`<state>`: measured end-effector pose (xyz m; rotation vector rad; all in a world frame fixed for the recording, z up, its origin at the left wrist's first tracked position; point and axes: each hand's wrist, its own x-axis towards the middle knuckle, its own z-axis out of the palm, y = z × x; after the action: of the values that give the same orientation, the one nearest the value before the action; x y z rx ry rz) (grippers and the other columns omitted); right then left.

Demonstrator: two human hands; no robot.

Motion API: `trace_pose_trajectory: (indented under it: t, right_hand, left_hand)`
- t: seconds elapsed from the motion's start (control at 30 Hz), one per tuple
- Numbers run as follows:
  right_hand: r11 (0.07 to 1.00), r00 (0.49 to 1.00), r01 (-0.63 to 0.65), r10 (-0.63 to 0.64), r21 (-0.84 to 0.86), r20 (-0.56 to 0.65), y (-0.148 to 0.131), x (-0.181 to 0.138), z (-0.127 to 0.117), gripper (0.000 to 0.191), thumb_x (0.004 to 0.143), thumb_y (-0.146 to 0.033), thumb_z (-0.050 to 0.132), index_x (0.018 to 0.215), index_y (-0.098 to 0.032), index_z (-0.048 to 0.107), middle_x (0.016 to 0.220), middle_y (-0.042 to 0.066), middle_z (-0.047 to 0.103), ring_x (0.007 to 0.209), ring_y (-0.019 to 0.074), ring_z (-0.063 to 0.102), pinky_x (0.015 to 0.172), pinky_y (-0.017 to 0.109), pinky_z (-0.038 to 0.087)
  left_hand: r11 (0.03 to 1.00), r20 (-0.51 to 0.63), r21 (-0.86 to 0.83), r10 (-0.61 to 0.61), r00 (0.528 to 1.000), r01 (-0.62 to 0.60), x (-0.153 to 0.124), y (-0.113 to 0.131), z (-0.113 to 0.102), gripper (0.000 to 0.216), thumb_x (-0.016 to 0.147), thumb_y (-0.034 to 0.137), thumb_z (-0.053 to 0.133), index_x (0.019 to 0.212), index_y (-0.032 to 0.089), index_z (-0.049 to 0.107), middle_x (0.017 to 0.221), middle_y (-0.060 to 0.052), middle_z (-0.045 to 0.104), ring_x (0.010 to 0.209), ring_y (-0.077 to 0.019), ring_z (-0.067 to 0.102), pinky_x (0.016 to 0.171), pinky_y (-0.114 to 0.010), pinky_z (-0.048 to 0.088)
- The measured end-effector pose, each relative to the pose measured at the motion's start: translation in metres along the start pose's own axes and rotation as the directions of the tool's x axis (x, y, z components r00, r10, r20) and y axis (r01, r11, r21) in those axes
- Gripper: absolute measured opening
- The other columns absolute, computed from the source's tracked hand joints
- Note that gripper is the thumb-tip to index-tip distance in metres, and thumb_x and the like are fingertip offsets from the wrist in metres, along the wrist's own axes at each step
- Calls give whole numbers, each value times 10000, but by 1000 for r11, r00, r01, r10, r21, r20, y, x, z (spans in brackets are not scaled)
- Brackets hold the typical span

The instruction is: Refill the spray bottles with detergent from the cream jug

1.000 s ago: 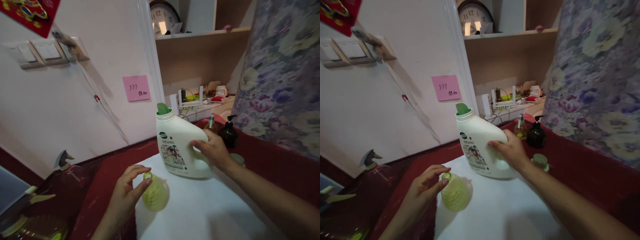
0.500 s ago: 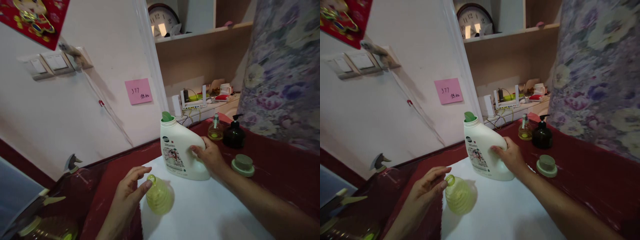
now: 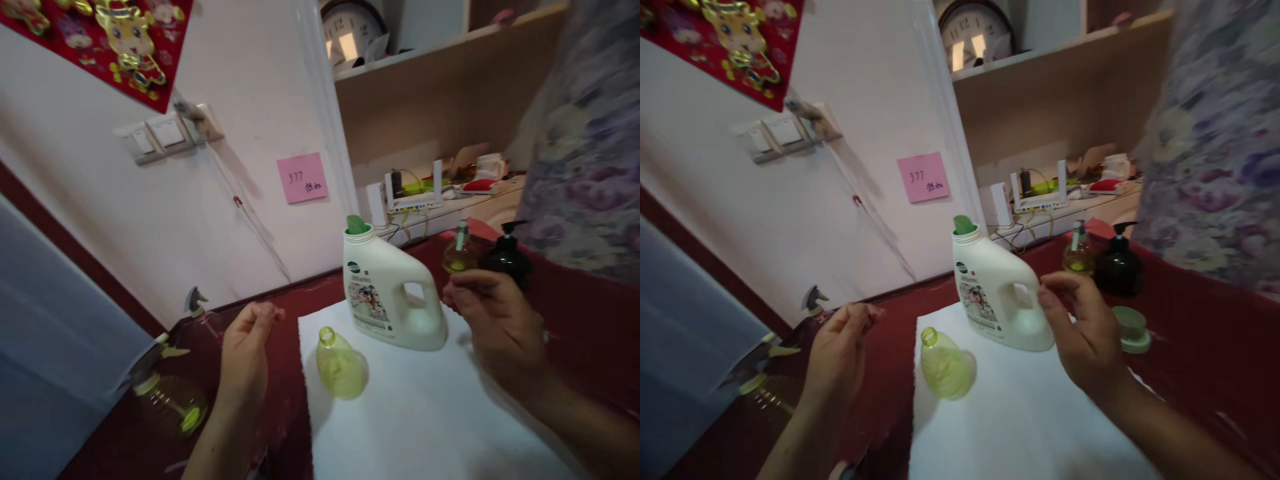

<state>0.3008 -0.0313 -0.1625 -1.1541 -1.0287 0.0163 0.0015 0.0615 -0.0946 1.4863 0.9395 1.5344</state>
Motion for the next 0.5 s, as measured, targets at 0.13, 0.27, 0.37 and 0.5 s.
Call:
trace_pose_trajectory:
  t: [0.13, 0.27, 0.37, 0.5]
  right_hand:
    - [989, 836, 138, -147, 55, 528, -51, -35, 16, 126, 977, -298, 559, 879, -241, 616, 789, -19, 613, 699, 142, 588, 633, 251, 465]
    - [958, 455, 231, -261, 170, 851, -79, -73, 54, 56, 960, -230, 572, 1004, -219, 603, 901, -2, 650, 781, 149, 603, 695, 274, 469]
    - [911, 217, 341, -316, 231, 924, -79, -103, 91, 182, 888, -204, 650, 1067, -229, 628, 994, 16, 674, 884, 185, 626, 759, 302, 486]
    - [776, 44, 514, -450, 366, 892, -71, -136, 138, 347, 1012, -297, 524, 1355, -252, 506, 1229, 88, 643, 1162, 237, 588, 1030, 424, 452]
  left_hand:
    - [999, 1, -9, 34, 999, -34, 0, 13, -5, 366, 843, 484, 719, 654, 183, 630, 690, 19, 612, 761, -141, 568, 790, -257, 443]
    - [999, -69, 12, 34, 997, -34, -11, 27, -29, 373, 834, 425, 736, 603, 182, 574, 647, 33, 568, 726, -131, 568, 771, -251, 447]
    - [1000, -165, -1, -8, 986, 8, -28, 31, -54, 397, 798, 369, 770, 563, 187, 509, 593, 51, 515, 656, -112, 538, 716, -229, 456]
    - [996, -285, -43, -85, 955, 76, -56, 28, -89, 473, 750, 318, 807, 544, 189, 402, 575, 64, 471, 601, -97, 470, 668, -208, 474]
